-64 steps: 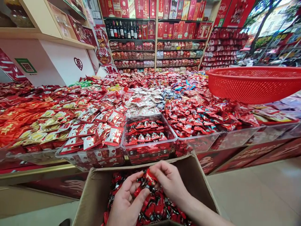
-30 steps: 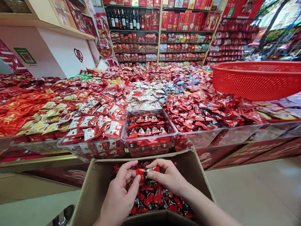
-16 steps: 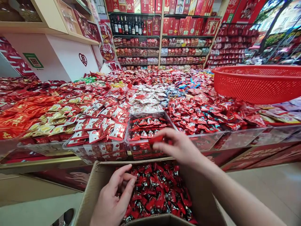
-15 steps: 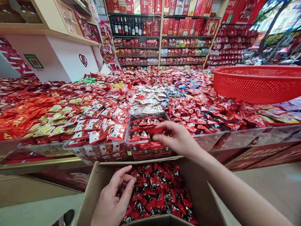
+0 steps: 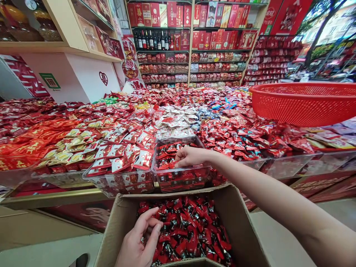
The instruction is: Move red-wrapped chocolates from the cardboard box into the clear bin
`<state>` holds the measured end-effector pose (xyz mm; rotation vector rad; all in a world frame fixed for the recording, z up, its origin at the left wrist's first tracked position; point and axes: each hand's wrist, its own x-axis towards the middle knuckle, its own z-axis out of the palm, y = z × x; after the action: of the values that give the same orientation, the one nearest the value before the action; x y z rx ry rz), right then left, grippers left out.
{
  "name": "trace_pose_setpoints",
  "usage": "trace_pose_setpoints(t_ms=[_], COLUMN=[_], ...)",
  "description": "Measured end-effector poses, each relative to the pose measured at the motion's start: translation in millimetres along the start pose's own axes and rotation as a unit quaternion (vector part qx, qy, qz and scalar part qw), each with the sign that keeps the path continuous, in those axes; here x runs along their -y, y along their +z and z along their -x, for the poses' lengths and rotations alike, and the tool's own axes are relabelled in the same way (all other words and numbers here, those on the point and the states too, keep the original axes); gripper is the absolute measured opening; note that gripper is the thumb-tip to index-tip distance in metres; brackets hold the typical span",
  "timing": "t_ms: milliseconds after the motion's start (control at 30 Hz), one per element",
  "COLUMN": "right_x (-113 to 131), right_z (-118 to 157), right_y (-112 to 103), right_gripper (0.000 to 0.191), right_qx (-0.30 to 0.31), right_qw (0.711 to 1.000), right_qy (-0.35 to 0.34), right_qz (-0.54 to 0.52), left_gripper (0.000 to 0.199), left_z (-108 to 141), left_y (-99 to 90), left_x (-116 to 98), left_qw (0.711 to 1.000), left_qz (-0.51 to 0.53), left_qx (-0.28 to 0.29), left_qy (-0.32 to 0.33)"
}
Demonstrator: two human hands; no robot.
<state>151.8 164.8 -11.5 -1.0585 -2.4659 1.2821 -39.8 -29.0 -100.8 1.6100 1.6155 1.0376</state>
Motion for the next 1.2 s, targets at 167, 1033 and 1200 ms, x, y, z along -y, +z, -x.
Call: trace_pose_setpoints(t_ms=[167,1033,1200], right_x=[-2,34,17], right_z=[-4,34,59], right_y=[1,-6,70], right_gripper=[0.027,0.021,0.024], right_qx=[0.016,-0.135,0.205], right_qw=[1.000,0.981,0.973], right_qy=[0.014,-0.059,-0.093], right_qz=[0.006,0.122,0.047], left_gripper=[0.031,0.028,0.024], left_z=[1,-1,-1], left_y=[0.7,-1.1,2.3], left_x=[5,38,59], left_qw=[1.000,0.995,0.992], left_qz=[-0.002,-0.055,-0.056], left_qx=[0.029,0.075,0.112], left_qy=[0.001,-0.024,-0.033])
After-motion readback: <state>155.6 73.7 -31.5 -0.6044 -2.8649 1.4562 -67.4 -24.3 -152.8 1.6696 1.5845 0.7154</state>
